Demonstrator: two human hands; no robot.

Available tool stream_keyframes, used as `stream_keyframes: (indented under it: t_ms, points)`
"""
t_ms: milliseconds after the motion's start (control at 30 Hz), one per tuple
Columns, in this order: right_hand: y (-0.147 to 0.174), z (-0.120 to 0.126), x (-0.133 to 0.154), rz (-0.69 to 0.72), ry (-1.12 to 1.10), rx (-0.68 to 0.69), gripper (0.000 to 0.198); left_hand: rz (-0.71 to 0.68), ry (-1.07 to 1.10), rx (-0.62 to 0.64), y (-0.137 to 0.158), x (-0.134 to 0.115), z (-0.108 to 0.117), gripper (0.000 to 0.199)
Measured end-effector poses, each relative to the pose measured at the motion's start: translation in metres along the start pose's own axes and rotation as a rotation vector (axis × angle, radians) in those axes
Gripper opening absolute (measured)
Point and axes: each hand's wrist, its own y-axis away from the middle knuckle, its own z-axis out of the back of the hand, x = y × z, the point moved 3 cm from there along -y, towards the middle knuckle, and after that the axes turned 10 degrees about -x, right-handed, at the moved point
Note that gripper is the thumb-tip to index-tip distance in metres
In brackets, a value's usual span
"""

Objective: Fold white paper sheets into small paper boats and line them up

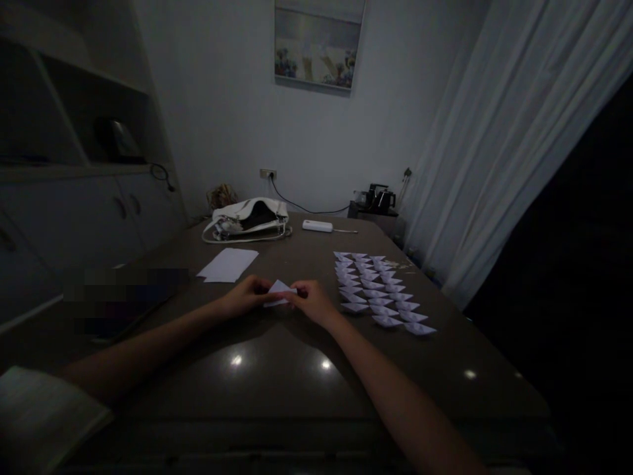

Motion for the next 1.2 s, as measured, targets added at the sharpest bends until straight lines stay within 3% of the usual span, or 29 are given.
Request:
stream_keyframes:
  t_ms: [233, 400, 533, 667, 733, 867, 967, 1200]
  points:
    - [-0.004, 0.004, -0.004, -0.008, 0.062, -0.075, 0.033, -0.06, -0.091, -0.044, -0.001, 0.001, 0.0, 0.048]
    - [-0.006, 0.007, -0.011, -0.081, -0.033, -0.078, 0.038, -0.056, -0.14, -0.111, -0.003, 0.002, 0.007, 0.048]
    - [-0.005, 0.005, -0.011, -0.077, -0.049, -0.031, 0.035, -0.026, -0.099, -0.093, -0.003, 0.0, 0.009, 0.049]
    - [-0.004, 0.006, -0.009, -0.062, -0.05, -0.067, 0.029, -0.016, -0.135, -0.066, -0.001, 0.001, 0.006, 0.049]
    - [-0.005, 0.007, -0.01, -0.077, -0.051, -0.086, 0.026, -0.079, -0.185, -0.088, 0.0, 0.0, 0.004, 0.046]
    - [-0.006, 0.007, -0.009, -0.113, -0.067, -0.112, 0.025, -0.339, -0.278, -0.251, 0.005, -0.011, 0.006, 0.045]
    - [-0.005, 0.005, -0.006, -0.158, -0.097, -0.12, 0.026, -0.497, -0.386, -0.249, 0.009, -0.019, 0.004, 0.039]
    - [-0.001, -0.001, -0.001, -0.158, -0.198, -0.031, 0.03, -0.529, -0.477, -0.169, 0.01, -0.019, 0.003, 0.04]
